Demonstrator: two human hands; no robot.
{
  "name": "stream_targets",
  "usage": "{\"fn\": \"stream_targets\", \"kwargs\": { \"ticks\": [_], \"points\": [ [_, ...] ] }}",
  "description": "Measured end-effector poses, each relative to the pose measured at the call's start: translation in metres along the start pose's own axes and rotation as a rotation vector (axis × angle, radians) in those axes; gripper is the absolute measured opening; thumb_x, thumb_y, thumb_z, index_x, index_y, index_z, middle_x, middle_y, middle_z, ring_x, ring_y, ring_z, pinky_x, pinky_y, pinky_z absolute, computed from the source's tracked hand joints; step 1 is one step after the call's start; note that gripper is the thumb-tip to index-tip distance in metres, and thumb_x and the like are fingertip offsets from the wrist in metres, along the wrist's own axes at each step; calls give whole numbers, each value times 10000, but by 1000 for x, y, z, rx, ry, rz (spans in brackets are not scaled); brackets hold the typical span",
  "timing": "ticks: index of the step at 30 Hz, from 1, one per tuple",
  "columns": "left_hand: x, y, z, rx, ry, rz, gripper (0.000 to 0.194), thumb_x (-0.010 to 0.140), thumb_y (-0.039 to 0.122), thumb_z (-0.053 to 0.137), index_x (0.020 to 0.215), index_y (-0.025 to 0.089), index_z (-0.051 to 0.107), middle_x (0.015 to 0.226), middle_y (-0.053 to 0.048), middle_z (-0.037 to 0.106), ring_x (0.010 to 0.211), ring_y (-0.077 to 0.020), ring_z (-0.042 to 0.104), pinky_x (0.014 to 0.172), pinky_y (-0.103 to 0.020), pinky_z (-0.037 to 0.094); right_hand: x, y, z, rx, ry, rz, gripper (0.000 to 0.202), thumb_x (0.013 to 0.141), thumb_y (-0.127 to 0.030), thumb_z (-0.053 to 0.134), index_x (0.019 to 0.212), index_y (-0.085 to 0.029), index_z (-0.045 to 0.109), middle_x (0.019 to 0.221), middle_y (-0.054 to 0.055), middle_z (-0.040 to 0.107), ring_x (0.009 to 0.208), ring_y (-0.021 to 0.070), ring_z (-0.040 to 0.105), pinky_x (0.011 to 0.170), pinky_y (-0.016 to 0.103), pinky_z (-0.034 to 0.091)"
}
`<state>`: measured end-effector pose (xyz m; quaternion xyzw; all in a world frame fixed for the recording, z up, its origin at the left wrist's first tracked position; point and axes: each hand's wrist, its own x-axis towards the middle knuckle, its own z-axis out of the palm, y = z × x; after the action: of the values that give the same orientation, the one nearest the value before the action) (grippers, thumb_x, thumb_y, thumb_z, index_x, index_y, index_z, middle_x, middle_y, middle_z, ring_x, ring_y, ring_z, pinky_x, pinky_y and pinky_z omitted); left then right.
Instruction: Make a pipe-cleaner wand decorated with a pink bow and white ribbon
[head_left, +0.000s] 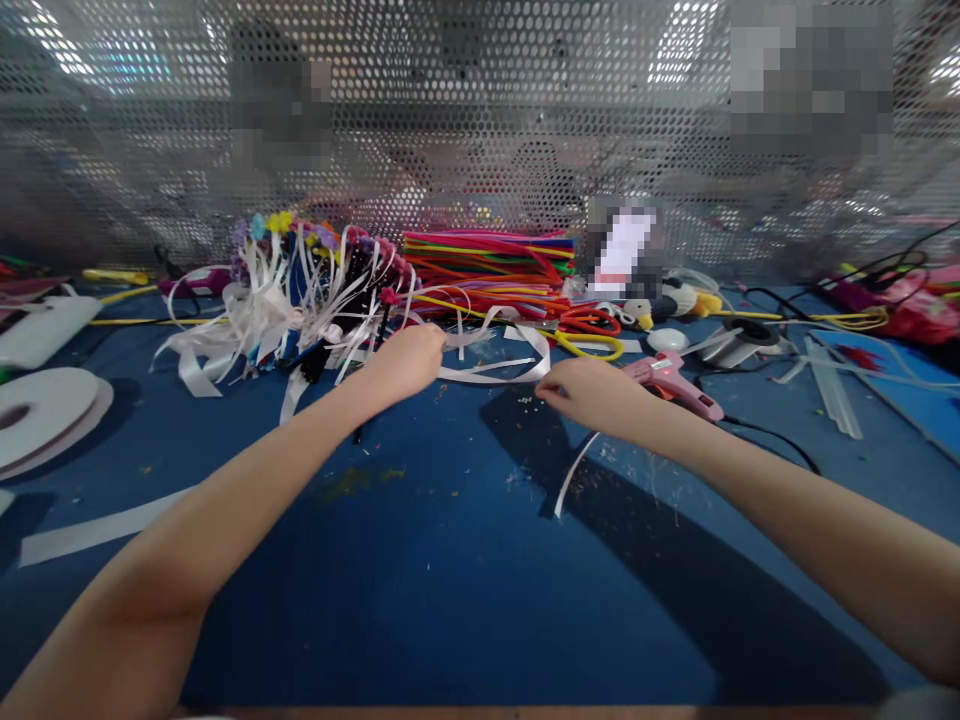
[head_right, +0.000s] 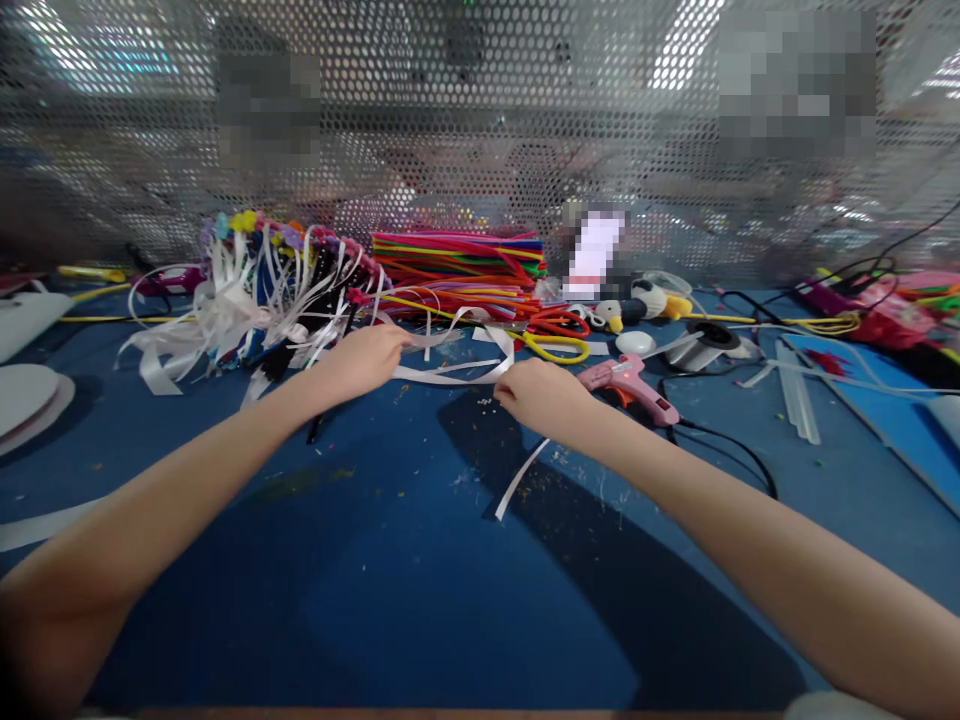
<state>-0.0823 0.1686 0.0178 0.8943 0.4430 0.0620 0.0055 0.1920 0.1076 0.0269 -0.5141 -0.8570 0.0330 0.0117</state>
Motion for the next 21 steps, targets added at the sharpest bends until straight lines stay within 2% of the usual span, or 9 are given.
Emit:
{"fn": "stream_targets", "kwargs": {
  "ticks": [2,4,7,9,11,13,16,21],
  "points": [
    [5,-19,-1,55,-46,-16,452,946,126,330,1309,30,582,1408,-218,554,1308,-270,520,1097,-398,403,6,-1,-7,6,30,2,273,895,-240,497,881,-202,767,852,76,741,811,205,663,706,286,456],
    [11,-32,-1,77,-81,-28,494,937,114,334,1391,53,519,1502,-190,472,1389,-257,442,1146,-393,358,17,-6,-13,38,58,-15,295,901,-226,475,903,-206,769,864,64,748,801,195,662,715,284,456],
    [16,-44,-4,48,-14,-27,500,935,122,328,1396,74,516,1532,-165,429,1418,-238,394,1163,-374,339,43,-16,-13,124,70,-118,327,899,-193,464,1014,-211,769,986,47,764,889,188,676,791,282,474],
    [15,-48,-10,22,74,-42,471,929,151,350,1350,98,555,1474,-161,479,1347,-236,464,1123,-367,379,62,-24,-10,166,51,-181,367,907,-176,451,1109,-213,755,1121,43,750,1021,188,667,884,278,473],
    [11,-51,-19,30,109,-66,404,924,195,381,1236,141,632,1351,-145,568,1212,-238,558,1039,-366,436,79,-29,-5,168,32,-181,393,906,-163,443,1150,-208,747,1167,56,739,1068,195,661,919,286,474],
    [7,-54,-27,46,32,-50,338,922,249,415,1113,185,687,1219,-111,645,1076,-231,612,937,-355,466,94,-32,-2,159,32,-163,399,894,-155,453,1160,-200,747,1143,75,746,1043,210,671,897,298,487],
    [3,-58,-33,57,-98,-79,313,920,302,440,1106,237,683,1088,-63,713,921,-208,643,792,-321,456,108,-33,0,153,45,-145,397,887,-160,474,1179,-190,741,1110,99,752,991,222,683,870,304,497],
    [3,-57,-28,119,-162,-129,249,908,316,468,1030,235,670,1024,-52,740,854,-202,645,657,-286,398,121,-32,2,142,68,-117,401,899,-175,474,1212,-178,724,1148,123,736,1009,228,676,902,315,492]
  ]
}}
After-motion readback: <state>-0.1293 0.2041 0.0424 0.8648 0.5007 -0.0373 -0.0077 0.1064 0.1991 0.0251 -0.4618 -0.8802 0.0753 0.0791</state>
